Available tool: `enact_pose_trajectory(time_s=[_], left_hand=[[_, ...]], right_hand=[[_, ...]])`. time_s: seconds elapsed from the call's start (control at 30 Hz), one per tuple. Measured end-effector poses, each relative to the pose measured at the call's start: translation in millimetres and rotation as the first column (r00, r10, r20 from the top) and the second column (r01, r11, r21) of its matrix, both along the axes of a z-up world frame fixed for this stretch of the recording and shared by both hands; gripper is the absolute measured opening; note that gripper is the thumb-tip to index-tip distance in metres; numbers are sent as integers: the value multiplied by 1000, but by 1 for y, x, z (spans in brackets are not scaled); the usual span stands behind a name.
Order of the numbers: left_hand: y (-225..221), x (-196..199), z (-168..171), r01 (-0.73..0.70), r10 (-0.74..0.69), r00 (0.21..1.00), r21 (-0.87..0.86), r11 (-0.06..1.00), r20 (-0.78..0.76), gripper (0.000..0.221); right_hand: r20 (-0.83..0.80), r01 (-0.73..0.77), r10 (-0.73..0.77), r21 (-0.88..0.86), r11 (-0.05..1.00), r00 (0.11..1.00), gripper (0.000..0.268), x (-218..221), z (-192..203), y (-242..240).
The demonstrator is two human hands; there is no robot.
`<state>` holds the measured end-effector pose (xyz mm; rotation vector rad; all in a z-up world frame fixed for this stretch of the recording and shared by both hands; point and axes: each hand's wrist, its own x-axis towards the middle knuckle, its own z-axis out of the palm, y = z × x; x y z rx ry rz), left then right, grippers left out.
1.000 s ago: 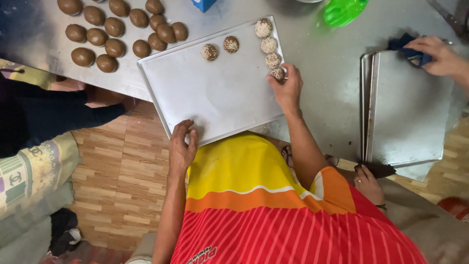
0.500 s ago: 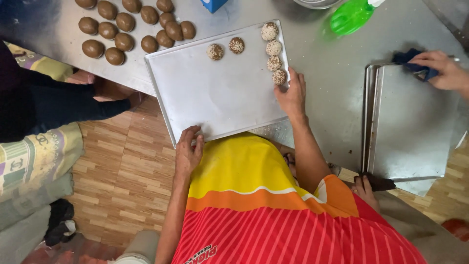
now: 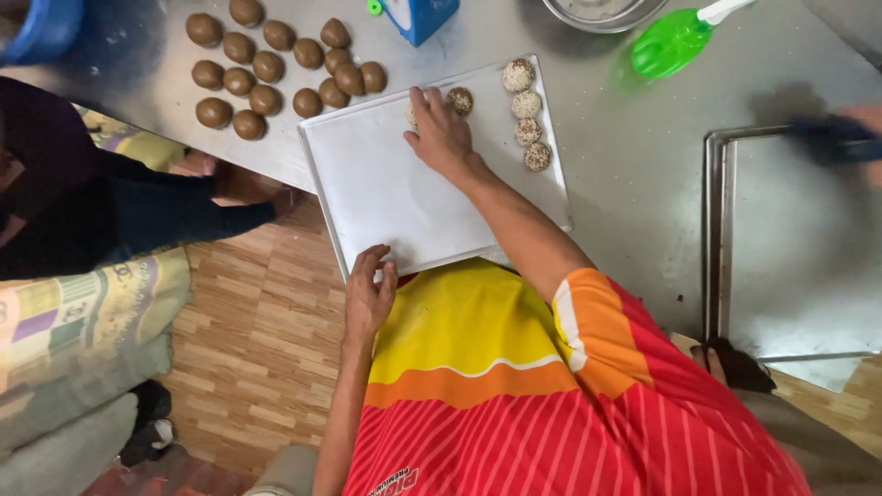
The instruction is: Coating small dough balls with seeds and arranging them on a baking tray in a production environment.
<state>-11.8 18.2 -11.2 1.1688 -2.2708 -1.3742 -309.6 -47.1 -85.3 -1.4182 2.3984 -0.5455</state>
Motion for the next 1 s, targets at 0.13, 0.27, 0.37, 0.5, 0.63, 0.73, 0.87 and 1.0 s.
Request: enact_pose_trajectory(time_s=[0.13, 0.27, 0.37, 0.5, 0.63, 0.73, 0.87, 1.0], left_hand=[[5, 8, 0, -45, 45, 999, -26, 999, 26, 37], [8, 14, 9, -206, 211, 977, 162, 965, -12, 33], [3, 3, -9, -354, 515, 811, 470, 809, -276, 49], [-28, -32, 16, -288, 514, 749, 493, 821, -418, 59], [-50, -79, 46, -124, 125, 896, 30, 992, -426, 49], [-39, -92, 88, 107, -192, 915, -244, 964, -355, 47], [-43, -83, 107, 318, -558, 778, -586, 746, -288, 53], [-65, -60, 85, 344, -541, 770, -494, 798, -338, 61]], right_hand=[[-138, -39, 47, 60, 997, 989, 61, -9, -39, -30], [92, 41, -22, -206, 978, 996, 39, -9, -12, -12], [716, 235, 145, -404, 884, 683, 42, 19, 43, 37], [881, 601, 423, -224, 768, -212, 50, 99, 88, 79], [792, 680, 362, 89, 728, -492, 49, 147, 99, 83], [824, 752, 350, 133, 645, -446, 52, 147, 127, 77], [809, 841, 428, 141, 523, -402, 50, 152, 146, 71], [748, 886, 526, 177, 429, -405, 42, 181, 136, 71]])
